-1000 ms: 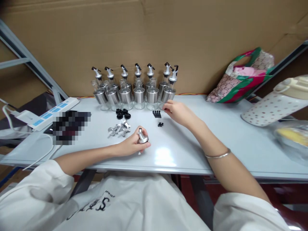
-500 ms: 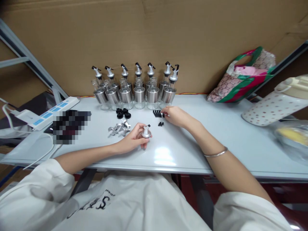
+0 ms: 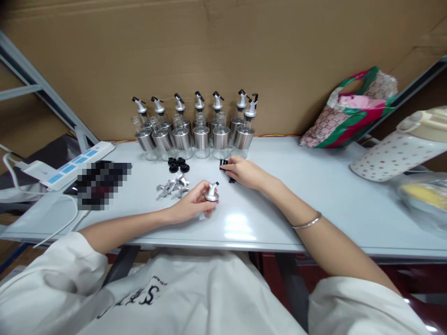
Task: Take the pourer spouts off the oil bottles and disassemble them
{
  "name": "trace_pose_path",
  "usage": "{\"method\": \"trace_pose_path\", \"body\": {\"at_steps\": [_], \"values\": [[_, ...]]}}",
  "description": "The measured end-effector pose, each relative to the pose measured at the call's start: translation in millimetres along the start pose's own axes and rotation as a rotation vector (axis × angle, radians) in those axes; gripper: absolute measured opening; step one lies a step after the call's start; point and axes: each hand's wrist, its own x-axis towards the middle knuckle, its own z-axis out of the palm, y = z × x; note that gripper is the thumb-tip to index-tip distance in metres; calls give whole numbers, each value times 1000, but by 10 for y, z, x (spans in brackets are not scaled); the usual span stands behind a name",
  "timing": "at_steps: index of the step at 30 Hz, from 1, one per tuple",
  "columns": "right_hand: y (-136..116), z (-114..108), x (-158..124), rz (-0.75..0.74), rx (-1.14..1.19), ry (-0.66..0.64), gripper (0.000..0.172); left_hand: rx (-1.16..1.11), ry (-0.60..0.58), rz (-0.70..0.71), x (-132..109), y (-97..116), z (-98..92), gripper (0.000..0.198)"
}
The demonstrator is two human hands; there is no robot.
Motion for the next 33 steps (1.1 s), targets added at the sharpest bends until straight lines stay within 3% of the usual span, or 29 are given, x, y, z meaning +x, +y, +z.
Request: {"method": "trace_pose_path", "body": {"at_steps": [6, 14, 17, 21, 27, 33], "values": [[7, 32, 26, -1, 23, 17, 40, -14, 40, 2, 3, 31, 15, 36], [-244, -174, 38, -63, 47, 153, 30, -87, 59, 26, 32, 6, -14, 36], [-275, -215, 19, -31, 53, 100, 24, -110, 87, 18, 40, 2, -27, 38], [-166, -233, -10, 27, 102, 10, 34, -113, 88, 15, 43, 12, -33, 39], [-142, -308, -60, 126, 164, -224, 34, -96, 77, 29, 37, 8, -35, 35], [-169, -287, -51, 136, 223, -248, 26, -100, 76, 27, 37, 4, -38, 34]]}}
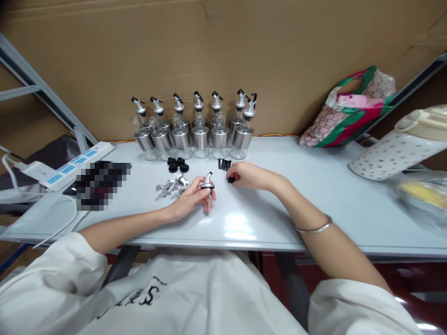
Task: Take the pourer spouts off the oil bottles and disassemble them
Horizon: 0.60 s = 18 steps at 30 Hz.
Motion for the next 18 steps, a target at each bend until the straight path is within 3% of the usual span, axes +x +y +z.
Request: {"method": "trace_pose_path", "body": {"at_steps": [12, 18], "values": [[-130, 121, 83, -103, 20, 79, 23, -6, 10, -9, 2, 25, 8, 37], [-141, 88, 67, -71, 56, 26, 22, -22, 20, -8, 6, 7, 5, 36]]}}
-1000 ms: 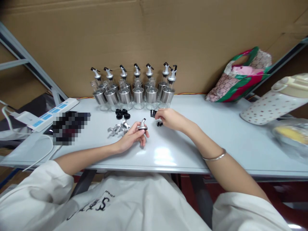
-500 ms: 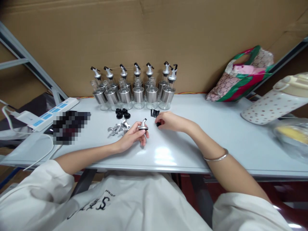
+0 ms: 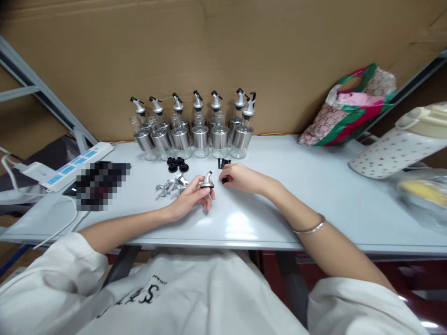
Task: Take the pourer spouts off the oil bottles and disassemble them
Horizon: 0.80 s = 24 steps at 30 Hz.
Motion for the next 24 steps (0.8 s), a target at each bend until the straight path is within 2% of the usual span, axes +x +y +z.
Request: {"method": "trace_pose_path", "body": {"at_steps": [3, 8, 12, 18, 24], "values": [[-16, -73, -41, -3, 39, 16, 24, -1, -4, 2, 3, -4, -3, 37], [-141, -95, -69, -133, 48, 241, 27, 8, -5, 7, 2, -1, -4, 37], [-240, -32, -56, -258, 40, 333, 23, 22, -10, 7, -5, 11, 5, 35], [-218, 6, -29, -289, 32, 328, 22, 33, -21, 4, -14, 30, 14, 32], [-222, 15, -23, -229, 66, 320, 22, 38, -22, 7, -14, 20, 15, 34]]}}
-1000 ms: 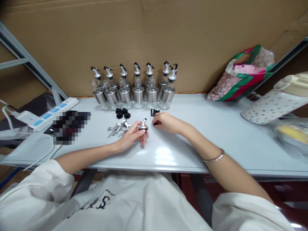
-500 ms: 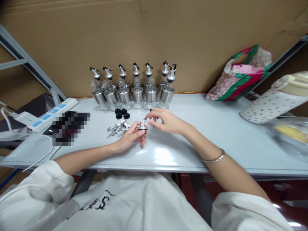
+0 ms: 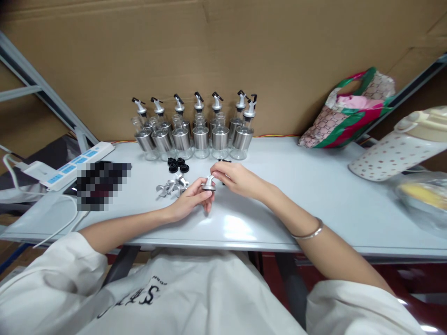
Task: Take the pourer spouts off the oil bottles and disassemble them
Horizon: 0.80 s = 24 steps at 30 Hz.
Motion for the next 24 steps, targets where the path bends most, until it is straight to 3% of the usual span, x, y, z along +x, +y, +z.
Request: {"method": "trace_pose_path", "body": {"at_steps": [8, 24], "values": [[-22, 24, -6, 114, 25, -64, 24, 15, -8, -7, -4, 5, -3, 37], [-111, 47, 14, 52, -152, -54, 30, 87, 14, -12, -11, -10, 26, 34]]}}
